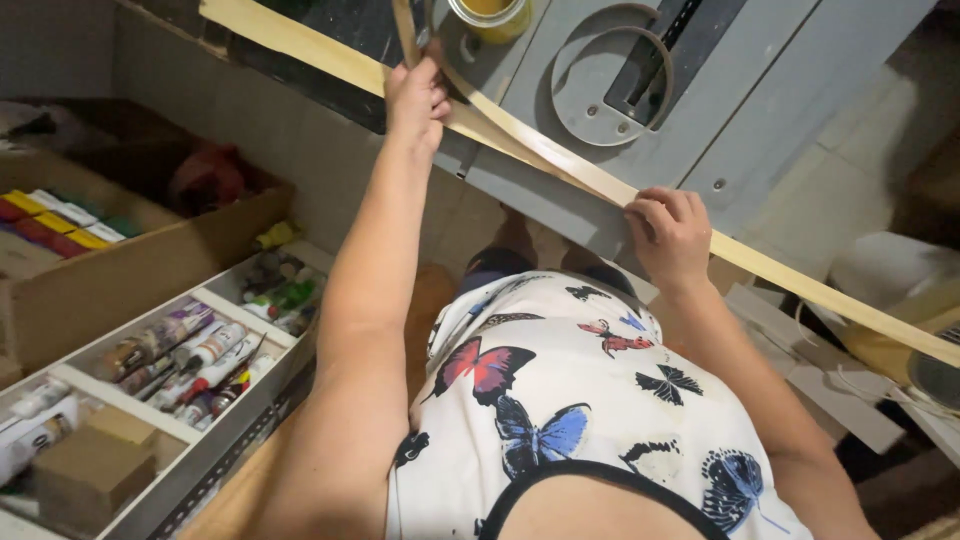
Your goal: Applying adhesive to a thin wooden strip using a small applicator stick and then attaching it to a larger wooden piece.
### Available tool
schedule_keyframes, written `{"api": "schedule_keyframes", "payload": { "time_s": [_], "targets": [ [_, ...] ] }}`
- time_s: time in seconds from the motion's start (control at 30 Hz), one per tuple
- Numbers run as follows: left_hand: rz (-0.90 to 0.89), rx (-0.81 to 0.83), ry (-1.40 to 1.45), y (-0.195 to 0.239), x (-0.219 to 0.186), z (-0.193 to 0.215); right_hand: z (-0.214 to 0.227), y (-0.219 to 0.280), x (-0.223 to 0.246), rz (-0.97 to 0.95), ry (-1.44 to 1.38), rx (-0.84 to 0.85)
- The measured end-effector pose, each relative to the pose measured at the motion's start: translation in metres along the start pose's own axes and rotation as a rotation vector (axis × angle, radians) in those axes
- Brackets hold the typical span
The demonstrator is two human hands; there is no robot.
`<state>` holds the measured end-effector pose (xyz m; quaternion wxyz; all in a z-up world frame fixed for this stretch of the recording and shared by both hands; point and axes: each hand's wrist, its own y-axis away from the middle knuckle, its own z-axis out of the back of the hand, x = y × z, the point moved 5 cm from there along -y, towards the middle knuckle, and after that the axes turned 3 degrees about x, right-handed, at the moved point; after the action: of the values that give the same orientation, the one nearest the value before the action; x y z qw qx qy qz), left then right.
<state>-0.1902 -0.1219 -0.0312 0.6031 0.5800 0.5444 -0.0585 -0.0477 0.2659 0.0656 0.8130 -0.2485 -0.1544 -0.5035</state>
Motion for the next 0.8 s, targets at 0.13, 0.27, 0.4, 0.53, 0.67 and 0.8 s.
{"api": "schedule_keyframes", "payload": {
  "time_s": [0.13,0.27,0.4,0.53,0.67,0.8],
  "targets": [
    [-0.072,-0.017,0.049,0.033,-0.019,0.005,0.006,-0.006,0.0,0.071,0.007,0.002],
    [-0.062,-0.07,0.024,0.055,-0.016,0.017,0.009,-0.004,-0.005,0.129,-0.009,0.008],
    [-0.029,-0.068,0.0,0.065,-0.008,0.021,0.014,0.001,-0.011,0.176,-0.004,0.006],
    [-0.022,-0.039,-0.037,0.073,-0.011,0.005,0.015,0.008,-0.02,0.188,-0.003,0.032],
    [-0.026,-0.009,-0.033,0.073,-0.008,0.001,0.016,0.016,-0.023,0.193,0.016,0.013],
    [-0.056,0.017,-0.105,0.082,-0.018,-0.01,0.015,0.026,-0.029,0.192,0.051,-0.032]
  ]
}}
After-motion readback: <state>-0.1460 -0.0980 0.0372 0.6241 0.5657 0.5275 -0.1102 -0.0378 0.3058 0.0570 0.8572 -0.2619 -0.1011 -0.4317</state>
